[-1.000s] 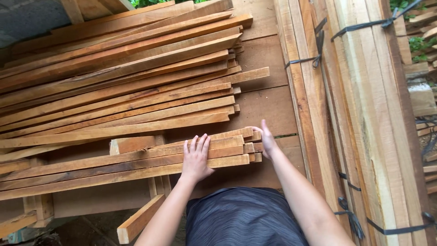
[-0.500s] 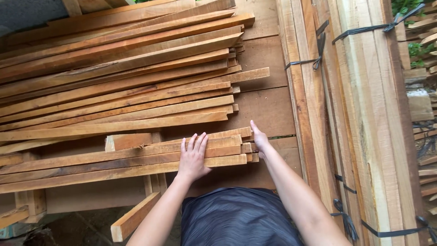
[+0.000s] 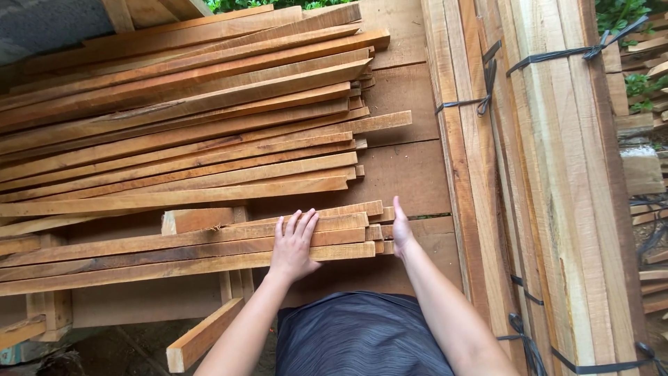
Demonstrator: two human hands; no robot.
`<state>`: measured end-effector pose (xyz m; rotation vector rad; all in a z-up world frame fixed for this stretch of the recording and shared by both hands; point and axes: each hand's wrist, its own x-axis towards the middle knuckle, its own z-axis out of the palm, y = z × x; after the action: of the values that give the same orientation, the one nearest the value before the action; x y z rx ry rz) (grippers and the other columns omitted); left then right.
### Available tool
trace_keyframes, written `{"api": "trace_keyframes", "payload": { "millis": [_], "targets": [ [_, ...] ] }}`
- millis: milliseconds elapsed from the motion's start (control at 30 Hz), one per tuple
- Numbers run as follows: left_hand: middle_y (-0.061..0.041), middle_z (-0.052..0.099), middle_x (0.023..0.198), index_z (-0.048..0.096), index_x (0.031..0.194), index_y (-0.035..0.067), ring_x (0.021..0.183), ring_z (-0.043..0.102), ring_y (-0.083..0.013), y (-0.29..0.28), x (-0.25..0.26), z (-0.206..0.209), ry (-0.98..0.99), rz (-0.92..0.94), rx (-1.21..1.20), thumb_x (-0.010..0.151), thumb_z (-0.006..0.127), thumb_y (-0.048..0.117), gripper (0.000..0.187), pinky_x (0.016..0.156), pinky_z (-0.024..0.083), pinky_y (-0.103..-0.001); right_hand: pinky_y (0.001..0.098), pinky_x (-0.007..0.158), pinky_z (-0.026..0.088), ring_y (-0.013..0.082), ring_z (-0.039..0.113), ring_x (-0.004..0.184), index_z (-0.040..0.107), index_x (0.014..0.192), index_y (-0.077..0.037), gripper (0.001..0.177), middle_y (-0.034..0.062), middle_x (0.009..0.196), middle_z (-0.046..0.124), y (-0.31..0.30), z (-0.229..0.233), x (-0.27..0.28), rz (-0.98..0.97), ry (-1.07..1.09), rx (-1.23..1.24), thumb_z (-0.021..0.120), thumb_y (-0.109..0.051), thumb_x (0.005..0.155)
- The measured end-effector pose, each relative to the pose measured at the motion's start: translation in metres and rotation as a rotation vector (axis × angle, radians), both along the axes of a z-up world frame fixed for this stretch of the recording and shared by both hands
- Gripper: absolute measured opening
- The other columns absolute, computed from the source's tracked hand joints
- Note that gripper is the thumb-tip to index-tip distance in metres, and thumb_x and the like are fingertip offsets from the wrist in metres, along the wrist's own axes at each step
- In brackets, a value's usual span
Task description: Bundling thin wooden slats together using plastic ties.
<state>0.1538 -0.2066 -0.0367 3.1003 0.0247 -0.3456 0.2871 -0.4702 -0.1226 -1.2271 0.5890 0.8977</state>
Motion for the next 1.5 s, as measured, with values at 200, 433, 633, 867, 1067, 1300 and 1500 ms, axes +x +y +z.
{"api": "trace_keyframes", "payload": {
  "millis": [200,433,633,867,1067,1300,1500],
  "targets": [
    [0.003,0.037,0.16,0.035,0.157,0.02,0.145,0.035,-0.0242,0.001,-0.001,-0.004,-0.042,-0.006,-0.001,0.039,0.086,0.054,0.133,0.12,0.023,-0.055,0.037,0.099,0.045,0.0187,0.059,0.104,0.073,0.114,-0.007,0.053,0.0073,0.11,0.069,0.007,-0.035,-0.004,-0.008,-0.432,-0.332,0.046,-0.052,0.111],
    [0.003,0.04,0.158,0.036,0.156,0.02,0.145,0.035,-0.0244,0.001,-0.004,-0.006,-0.076,-0.01,-0.008,0.038,0.087,0.055,0.133,0.12,0.023,-0.055,0.035,0.105,0.048,0.0201,0.067,0.117,0.076,0.116,-0.02,0.034,0.0004,0.117,0.074,0.006,0.009,0.021,0.48,-0.783,-0.353,0.072,-0.048,0.097],
    [0.003,0.039,0.158,0.035,0.156,0.02,0.147,0.032,-0.0238,0.001,0.005,0.003,-0.016,-0.005,-0.025,0.045,0.087,0.06,0.13,0.122,0.019,-0.057,0.0234,0.084,0.045,0.0095,0.059,0.09,0.076,0.109,-0.011,0.026,-0.0011,0.098,0.073,0.016,0.028,0.028,0.319,-0.422,-0.111,0.077,-0.033,0.094],
    [0.003,0.037,0.158,0.033,0.157,0.02,0.147,0.031,-0.0244,-0.015,0.01,0.009,0.016,-0.048,-0.05,0.05,0.086,0.059,0.126,0.122,0.017,-0.058,0.0215,0.08,0.044,0.0062,0.057,0.085,0.071,0.103,-0.011,0.017,-0.0046,0.092,0.067,0.006,-0.022,0.022,0.115,-0.375,-0.002,0.073,-0.028,0.098],
    [0.002,0.038,0.158,0.034,0.157,0.02,0.147,0.032,-0.0241,-0.016,0.012,0.011,0.039,-0.038,-0.064,0.052,0.086,0.061,0.124,0.121,0.017,-0.058,0.026,0.083,0.049,0.011,0.062,0.089,0.073,0.104,-0.012,0.015,-0.0021,0.094,0.068,0.003,-0.033,0.028,0.084,-0.291,0.052,0.073,-0.024,0.094],
    [0.003,0.039,0.157,0.034,0.157,0.021,0.147,0.032,-0.0235,-0.016,0.013,0.012,0.033,-0.043,-0.064,0.052,0.085,0.061,0.124,0.121,0.019,-0.057,0.0225,0.062,0.035,0.0097,0.05,0.065,0.075,0.08,-0.014,0.03,-0.0054,0.067,0.058,0.017,0.006,0.037,0.383,-0.426,-0.169,0.073,-0.04,0.095],
    [0.002,0.04,0.156,0.037,0.156,0.021,0.146,0.033,-0.024,-0.027,0.02,0.011,0.015,-0.078,-0.129,0.053,0.086,0.059,0.12,0.121,0.02,-0.057,0.0202,0.061,0.036,0.0059,0.05,0.065,0.07,0.08,-0.016,0.026,-0.0077,0.068,0.058,0.018,0.009,0.033,0.149,-0.34,-0.043,0.068,-0.035,0.098]
  ]
}}
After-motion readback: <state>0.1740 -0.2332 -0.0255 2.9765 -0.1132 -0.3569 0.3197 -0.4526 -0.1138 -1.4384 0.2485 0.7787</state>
